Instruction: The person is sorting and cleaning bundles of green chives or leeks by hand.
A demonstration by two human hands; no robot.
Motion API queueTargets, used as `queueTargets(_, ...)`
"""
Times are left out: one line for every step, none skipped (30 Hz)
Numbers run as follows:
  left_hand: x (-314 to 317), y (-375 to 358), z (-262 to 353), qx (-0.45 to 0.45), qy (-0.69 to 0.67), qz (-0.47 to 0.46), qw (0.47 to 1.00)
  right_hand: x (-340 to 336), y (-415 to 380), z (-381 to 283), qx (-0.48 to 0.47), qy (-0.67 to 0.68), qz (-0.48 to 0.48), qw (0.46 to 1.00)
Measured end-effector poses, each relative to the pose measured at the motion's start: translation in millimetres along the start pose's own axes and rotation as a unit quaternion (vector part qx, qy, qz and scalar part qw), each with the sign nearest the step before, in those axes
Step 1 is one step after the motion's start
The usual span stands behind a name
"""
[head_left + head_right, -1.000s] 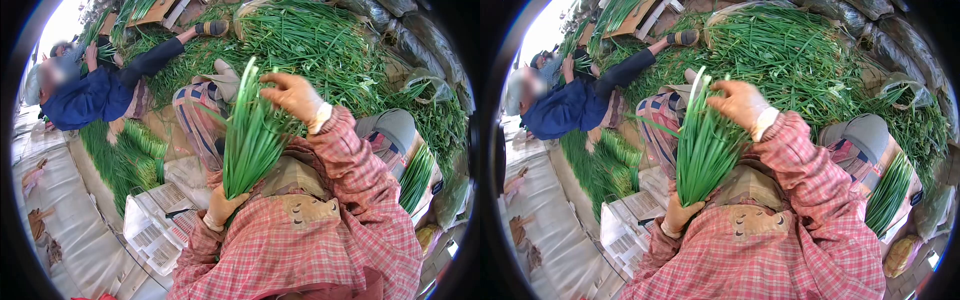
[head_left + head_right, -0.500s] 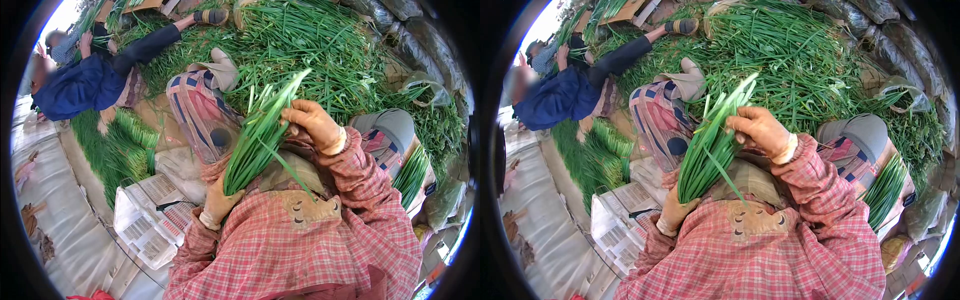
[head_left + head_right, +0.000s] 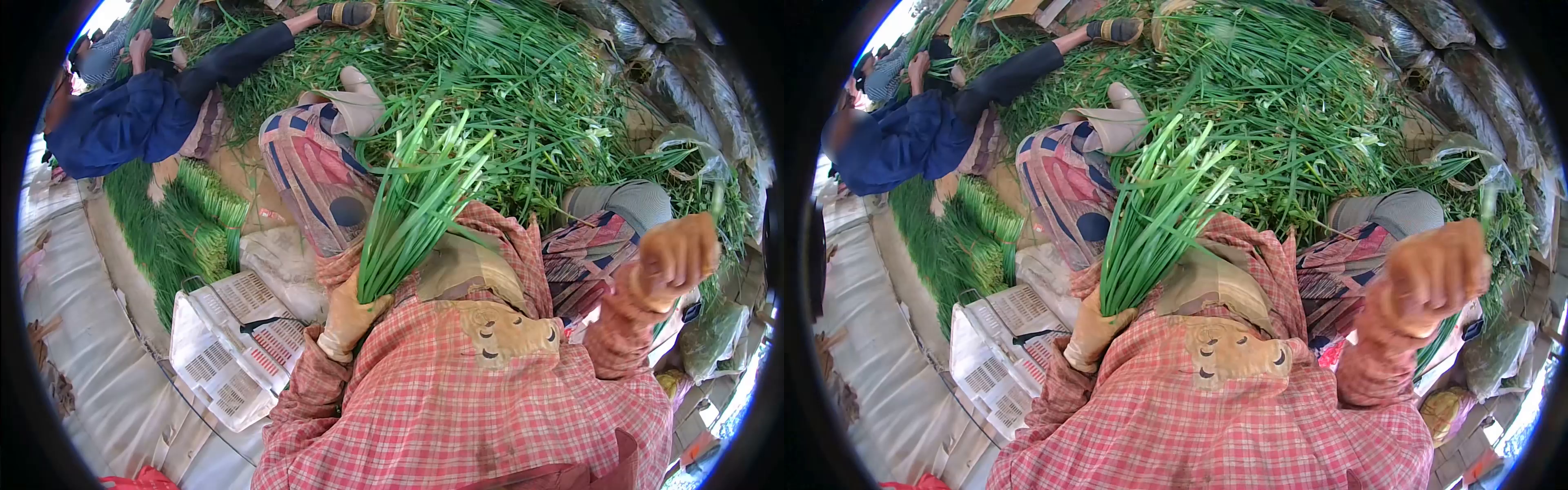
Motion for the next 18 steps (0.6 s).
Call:
queueTargets(0,0,-1,0.006,0.014,0.003,1.000,-16,-10,-16,0.005,-0.009,0.027,1.000)
queueTargets(-1,0,-2,0.011,0.027,0.007,1.000,-39,-19,-30,0.010,-0.018,0.054,0.998)
queueTargets(-1,0,-1,0.016,0.034,0.008,0.999,-61,-17,-27,0.035,-0.249,0.141,0.958)
queueTargets(-1,0,2,0.021,0.041,0.009,0.999,-83,-16,-24,0.088,-0.459,0.211,0.859)
queueTargets(0,0,3,0.025,0.048,0.009,0.998,-95,-6,-18,0.142,-0.786,0.294,0.525)
queueTargets(0,0,4,0.040,0.069,0.013,0.997,-83,12,1,0.067,-0.888,0.199,0.410)
queueTargets(0,0,5,0.053,0.091,0.018,0.994,-66,23,29,-0.008,-0.956,0.095,0.279)
queueTargets(0,0,6,0.065,0.111,0.024,0.991,-54,34,52,0.036,-0.890,0.141,0.432)
queueTargets(0,-2,10,0.068,0.130,0.033,0.989,-43,42,82,0.082,-0.794,0.184,0.573)
queueTargets(0,-4,19,0.070,0.151,0.040,0.985,-29,52,108,0.048,-0.829,0.129,0.542)
queueTargets(0,-3,27,0.077,0.172,0.048,0.981,-18,60,131,0.009,-0.860,0.071,0.506)
queueTargets(1,-2,30,0.080,0.179,0.053,0.979,-25,67,155,0.065,-0.897,0.056,0.433)
queueTargets(2,-3,32,0.082,0.186,0.057,0.978,-36,68,174,0.121,-0.926,0.040,0.355)
queueTargets(2,-4,33,0.083,0.192,0.060,0.976,-49,69,188,0.148,-0.922,0.030,0.355)
queueTargets(1,-4,32,0.085,0.202,0.061,0.974,-61,68,200,0.175,-0.918,0.020,0.355)
queueTargets(1,-4,32,0.086,0.211,0.062,0.972,-66,66,206,0.175,-0.874,0.034,0.451)
queueTargets(1,-5,30,0.085,0.220,0.063,0.970,-64,62,212,0.161,-0.868,-0.002,0.470)
queueTargets(1,-5,26,0.079,0.191,0.060,0.976,-54,57,216,0.146,-0.860,-0.037,0.488)
Point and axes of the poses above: each hand's wrist, its own y-axis towards the middle knuckle, its own x-axis out of the palm, z = x × y, the point moved 8 cm from there along y, towards the middle knuckle, and after that the axes turned 7 degrees about x, right-handed, at the moved point
